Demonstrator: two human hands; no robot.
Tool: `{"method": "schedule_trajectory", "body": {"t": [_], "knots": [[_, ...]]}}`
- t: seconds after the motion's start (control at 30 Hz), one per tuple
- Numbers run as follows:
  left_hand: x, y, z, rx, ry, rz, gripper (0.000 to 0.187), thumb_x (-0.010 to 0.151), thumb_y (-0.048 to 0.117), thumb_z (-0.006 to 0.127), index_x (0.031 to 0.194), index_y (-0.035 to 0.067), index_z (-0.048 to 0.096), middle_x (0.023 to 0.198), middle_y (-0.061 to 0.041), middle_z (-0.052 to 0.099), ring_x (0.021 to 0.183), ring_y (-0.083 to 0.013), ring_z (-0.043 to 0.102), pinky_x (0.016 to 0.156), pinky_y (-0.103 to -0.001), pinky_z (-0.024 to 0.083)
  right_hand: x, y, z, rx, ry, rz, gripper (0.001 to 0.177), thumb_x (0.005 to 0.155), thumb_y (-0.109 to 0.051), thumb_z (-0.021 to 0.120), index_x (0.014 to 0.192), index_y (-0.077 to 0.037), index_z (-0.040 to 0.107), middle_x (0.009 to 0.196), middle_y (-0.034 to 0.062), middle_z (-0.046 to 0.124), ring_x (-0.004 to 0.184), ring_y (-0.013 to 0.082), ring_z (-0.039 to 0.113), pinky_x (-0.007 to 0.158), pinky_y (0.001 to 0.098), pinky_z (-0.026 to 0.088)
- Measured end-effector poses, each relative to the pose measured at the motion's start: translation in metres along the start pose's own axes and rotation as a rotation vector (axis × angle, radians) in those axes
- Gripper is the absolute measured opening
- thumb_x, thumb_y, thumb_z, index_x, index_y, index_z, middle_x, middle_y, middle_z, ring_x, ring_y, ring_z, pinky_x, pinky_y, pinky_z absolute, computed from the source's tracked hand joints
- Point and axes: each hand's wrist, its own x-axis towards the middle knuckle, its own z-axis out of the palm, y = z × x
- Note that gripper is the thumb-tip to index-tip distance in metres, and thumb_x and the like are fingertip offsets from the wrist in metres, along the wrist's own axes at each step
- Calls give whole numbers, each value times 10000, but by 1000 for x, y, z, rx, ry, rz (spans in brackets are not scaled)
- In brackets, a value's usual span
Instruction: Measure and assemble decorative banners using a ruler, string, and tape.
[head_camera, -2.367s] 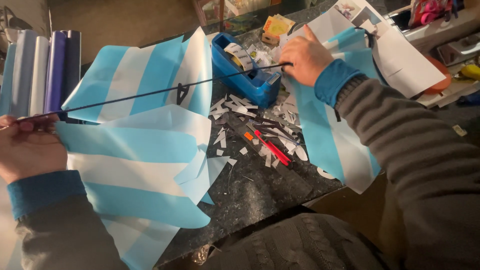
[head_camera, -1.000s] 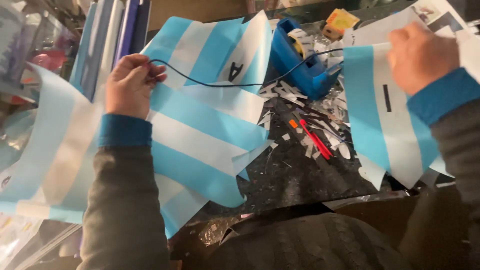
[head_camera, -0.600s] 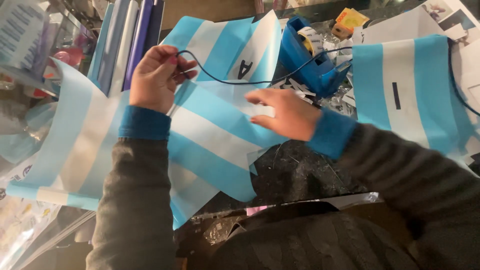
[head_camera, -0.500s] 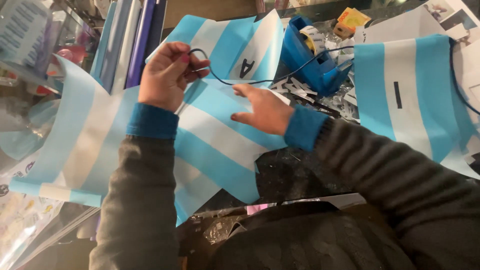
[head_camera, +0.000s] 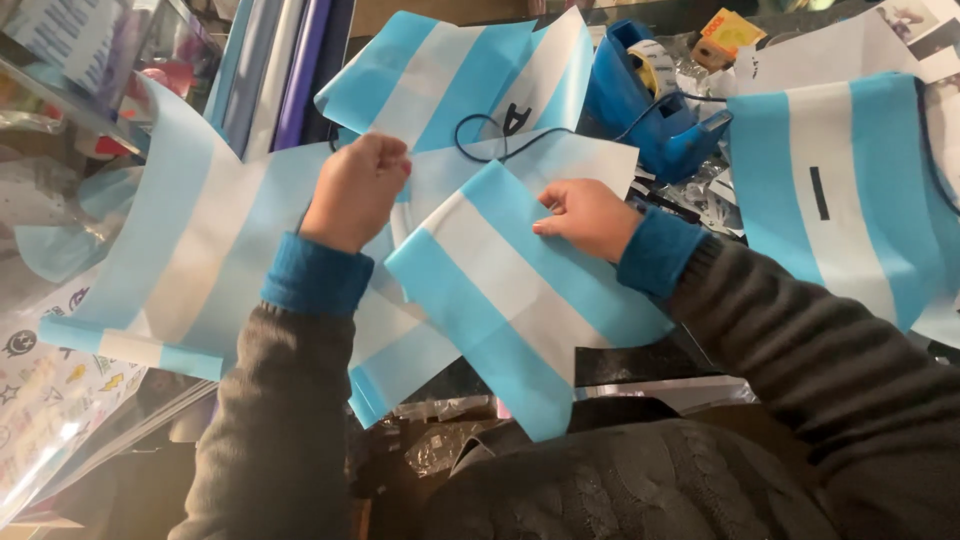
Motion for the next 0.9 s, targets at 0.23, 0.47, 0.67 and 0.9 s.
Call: {"method": "schedule_trajectory", "body": {"t": [0.23,0.47,0.67,0.9], "knots": [[-19,-6,26,136,-252,18,346,919,212,738,1163,-29,697,1006,-165,750,924,-241,716,810,-345,558,-28,-12,-7,98,-6,49,379,892,-129,730,1229,22,647,958,106,766,865,120,710,758,282,561],[-7,3,23,-83,-361,-168,329,802,220,789,1044,1,750,897,-103,766,790,-179,691,721,-337,558,-32,-4,-9,175,77,-53,359,891,-91,736,1222,16,648,1044,87,779,933,103,707,817,280,565],[18,35,-19,153,-394,-78,291,890,270,754,1041,21,757,837,-87,723,741,-174,647,696,-351,521,-56,-30,-30,0,102,-23,379,879,-173,778,1198,-12,651,965,83,783,863,109,704,760,302,568],[24,49,-21,-55,-406,-164,242,921,208,710,1053,6,731,846,-53,721,751,-139,643,733,-295,534,-71,-22,-42,-4,83,-11,342,901,-172,754,1185,-14,650,941,60,777,851,99,702,765,283,566]]}}
